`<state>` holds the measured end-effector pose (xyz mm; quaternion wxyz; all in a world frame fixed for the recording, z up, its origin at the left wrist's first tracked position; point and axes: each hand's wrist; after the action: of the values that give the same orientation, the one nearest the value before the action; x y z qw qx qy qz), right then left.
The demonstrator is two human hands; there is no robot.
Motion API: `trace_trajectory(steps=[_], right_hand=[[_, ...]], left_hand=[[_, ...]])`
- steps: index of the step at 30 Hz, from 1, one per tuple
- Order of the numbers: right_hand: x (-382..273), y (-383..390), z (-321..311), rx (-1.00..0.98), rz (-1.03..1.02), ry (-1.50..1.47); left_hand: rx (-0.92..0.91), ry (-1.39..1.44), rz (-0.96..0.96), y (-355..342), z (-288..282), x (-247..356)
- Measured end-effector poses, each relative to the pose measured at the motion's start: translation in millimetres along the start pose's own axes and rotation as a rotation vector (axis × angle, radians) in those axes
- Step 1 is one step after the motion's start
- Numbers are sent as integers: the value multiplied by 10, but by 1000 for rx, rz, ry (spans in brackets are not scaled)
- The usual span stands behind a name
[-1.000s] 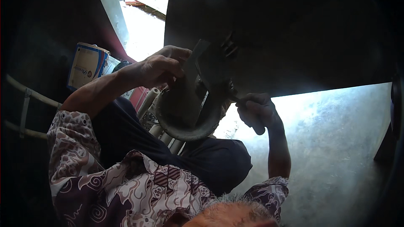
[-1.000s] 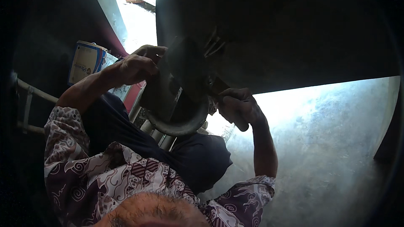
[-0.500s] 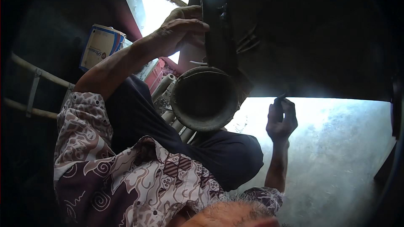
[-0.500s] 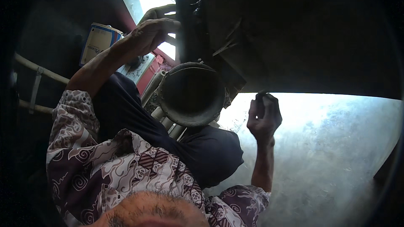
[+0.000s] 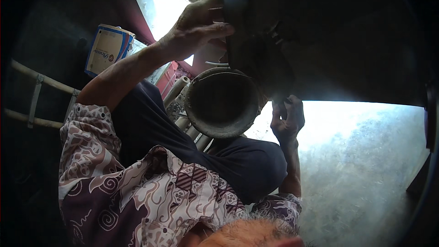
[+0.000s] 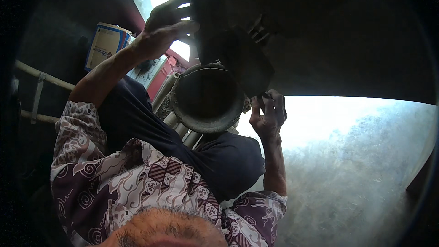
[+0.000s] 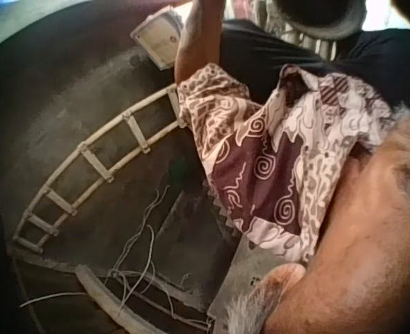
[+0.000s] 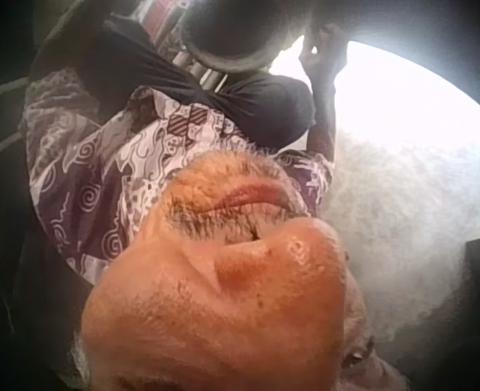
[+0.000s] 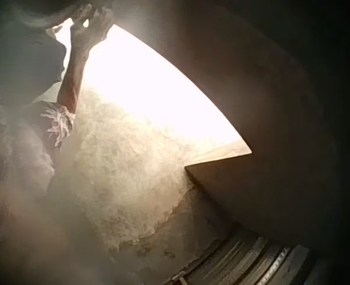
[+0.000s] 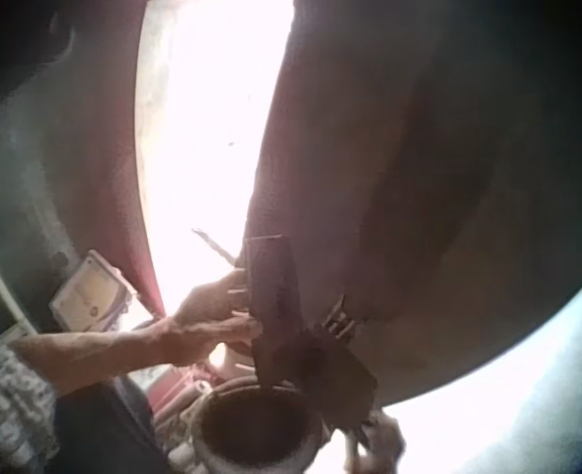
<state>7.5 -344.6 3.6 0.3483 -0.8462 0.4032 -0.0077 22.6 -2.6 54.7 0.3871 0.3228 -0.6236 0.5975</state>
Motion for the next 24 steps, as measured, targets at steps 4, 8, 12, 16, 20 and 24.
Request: trace_trajectory(steps=[4,8,12,16,20,24], right_hand=[[22,-17,101,18,29,-50],[15,-73,2,-50,37,-31],[-52,-163,-83,-98,23,-30],[-66,-195,-186,-141,41,4],[-33,-180,-258,-148,49,4],[-27,-183,-292,-135,52,9]], left_hand=[[-9,-76,-38,4,75,-11],[-154,-510,334,25,151,-140],[-281,-665,317,105,137,-201],[-395,-641,151,130,157,-195],[-404,-825,384,157,160,-363],[-452,-870,415,157,122,-407]])
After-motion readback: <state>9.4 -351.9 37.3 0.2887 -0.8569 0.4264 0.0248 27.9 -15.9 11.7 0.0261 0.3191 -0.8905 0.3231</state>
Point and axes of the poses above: each hand's wrist, its own y-axis away from the middle knuckle, its own z-axis out of the palm, x = y × z, and after that the axes turned 6 degrees about z, right-handed
